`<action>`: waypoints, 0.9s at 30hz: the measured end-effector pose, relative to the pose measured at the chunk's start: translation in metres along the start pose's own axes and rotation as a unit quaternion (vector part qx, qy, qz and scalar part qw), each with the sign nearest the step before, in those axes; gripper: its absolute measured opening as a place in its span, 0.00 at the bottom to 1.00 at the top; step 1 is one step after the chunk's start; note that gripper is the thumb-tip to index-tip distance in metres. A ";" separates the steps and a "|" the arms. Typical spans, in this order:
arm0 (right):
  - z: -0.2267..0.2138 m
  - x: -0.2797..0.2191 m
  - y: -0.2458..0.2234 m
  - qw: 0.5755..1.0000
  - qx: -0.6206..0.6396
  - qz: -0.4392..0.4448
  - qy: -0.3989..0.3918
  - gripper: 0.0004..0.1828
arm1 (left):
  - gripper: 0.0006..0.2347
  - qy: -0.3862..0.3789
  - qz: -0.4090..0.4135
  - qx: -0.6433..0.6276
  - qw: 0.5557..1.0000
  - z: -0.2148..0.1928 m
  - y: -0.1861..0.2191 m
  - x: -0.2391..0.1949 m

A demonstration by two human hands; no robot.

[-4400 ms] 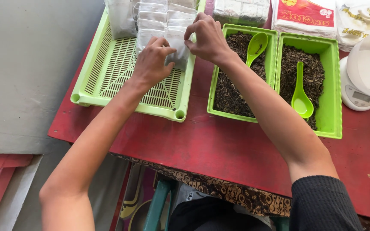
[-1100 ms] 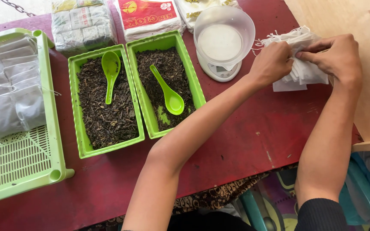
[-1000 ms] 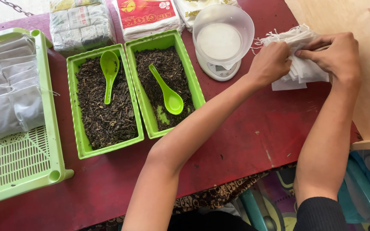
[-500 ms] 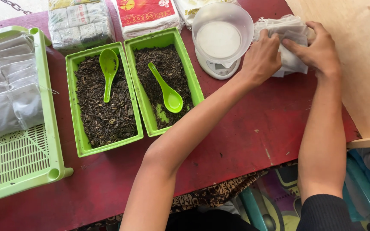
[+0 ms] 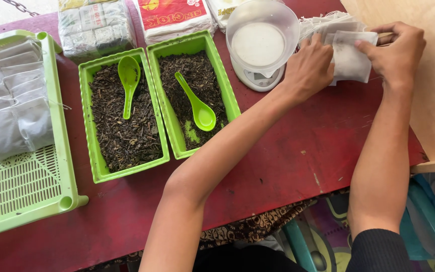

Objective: The person fills white tea bags with loose tea leaves using a green plastic spoon. They scoop tea from green trays, pour it into the bags, and place the filled bags into a green basket. The process is repeated for multiple tea bags.

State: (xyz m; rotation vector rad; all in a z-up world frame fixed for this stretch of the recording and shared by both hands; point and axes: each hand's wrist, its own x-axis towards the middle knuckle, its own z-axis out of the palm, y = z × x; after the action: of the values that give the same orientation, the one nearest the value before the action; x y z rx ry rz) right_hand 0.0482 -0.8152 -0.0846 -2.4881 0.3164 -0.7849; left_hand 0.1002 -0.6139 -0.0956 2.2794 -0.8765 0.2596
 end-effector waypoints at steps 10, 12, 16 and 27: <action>-0.041 -0.007 -0.088 0.976 0.200 -0.034 -0.083 0.10 | 0.26 0.035 0.097 -0.030 0.994 -0.075 -0.015 0.018; -0.044 -0.005 -0.102 0.954 0.269 -0.091 -0.100 0.12 | 0.38 0.056 0.165 -0.016 0.985 -0.091 -0.033 0.022; -0.030 -0.004 -0.138 0.930 0.334 -0.107 -0.110 0.13 | 0.35 0.065 0.217 -0.068 0.972 -0.138 -0.069 0.009; 0.070 -0.031 -0.244 0.896 0.363 -0.216 -0.138 0.33 | 0.11 0.022 0.076 -0.260 0.962 -0.248 -0.136 -0.076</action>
State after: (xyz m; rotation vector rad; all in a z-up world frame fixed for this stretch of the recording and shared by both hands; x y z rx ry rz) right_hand 0.0807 -0.5705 -0.0182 -1.9073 -0.5613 -0.5526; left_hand 0.1446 -0.3375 -0.0096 1.7175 -0.9674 0.1258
